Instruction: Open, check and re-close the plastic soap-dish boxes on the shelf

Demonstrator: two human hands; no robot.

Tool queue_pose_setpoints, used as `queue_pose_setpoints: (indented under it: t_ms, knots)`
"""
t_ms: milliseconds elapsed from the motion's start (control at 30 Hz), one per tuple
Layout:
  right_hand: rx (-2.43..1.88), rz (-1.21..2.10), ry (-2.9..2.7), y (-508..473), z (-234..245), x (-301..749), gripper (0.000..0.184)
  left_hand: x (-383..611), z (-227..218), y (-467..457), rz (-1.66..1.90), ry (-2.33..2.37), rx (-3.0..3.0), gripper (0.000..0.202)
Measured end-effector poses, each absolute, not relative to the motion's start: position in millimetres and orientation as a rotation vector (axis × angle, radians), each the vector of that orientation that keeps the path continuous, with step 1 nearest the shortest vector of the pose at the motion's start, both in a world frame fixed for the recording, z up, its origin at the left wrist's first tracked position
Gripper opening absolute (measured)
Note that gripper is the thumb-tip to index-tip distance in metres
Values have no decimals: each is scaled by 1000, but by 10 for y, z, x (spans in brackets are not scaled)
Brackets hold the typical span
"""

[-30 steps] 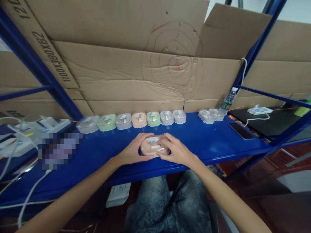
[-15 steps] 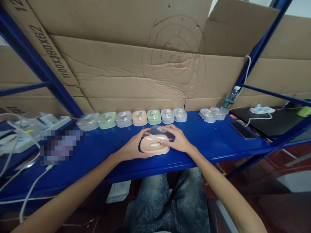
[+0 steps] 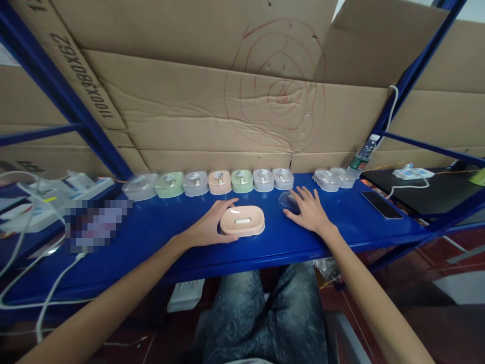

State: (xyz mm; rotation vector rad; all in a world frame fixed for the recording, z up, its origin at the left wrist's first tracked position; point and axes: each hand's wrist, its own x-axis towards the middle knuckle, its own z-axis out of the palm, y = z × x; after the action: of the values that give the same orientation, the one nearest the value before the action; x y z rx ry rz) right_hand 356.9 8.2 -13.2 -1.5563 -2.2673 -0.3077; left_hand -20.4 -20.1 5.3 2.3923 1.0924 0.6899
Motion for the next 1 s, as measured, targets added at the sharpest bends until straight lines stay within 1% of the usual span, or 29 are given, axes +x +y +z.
queue_pose_setpoints:
  t_ms: [100, 200, 233, 300, 433, 700, 900, 1000]
  knots:
    - [-1293, -132, -2290, -15, -23, 3210, 78, -208, 36, -203, 671, 1101, 2404, 110]
    - [-988, 154, -2417, -98, 25, 2796, 91, -214, 6, -194, 666, 1114, 2394, 111]
    - [-915, 209, -2457, -107, 22, 2675, 96, -218, -4, -189, 674, 1116, 2388, 112]
    - [-819, 255, -2513, -95, -4, 2487, 98, -227, -23, -180, 686, 1123, 2371, 113]
    - [-764, 311, -2521, -17, -62, 2354, 86, -252, -58, -161, 688, 1144, 2319, 117]
    - [-711, 493, -2375, 53, -132, 2390, 79, -252, -85, -143, 685, 1158, 2251, 130]
    - [-823, 734, -2045, 98, -125, 2420, 59, -249, -58, -148, 715, 1182, 2202, 135]
    - [-867, 918, -1839, 115, -108, 2438, 57, -243, -33, -148, 712, 1160, 2222, 137]
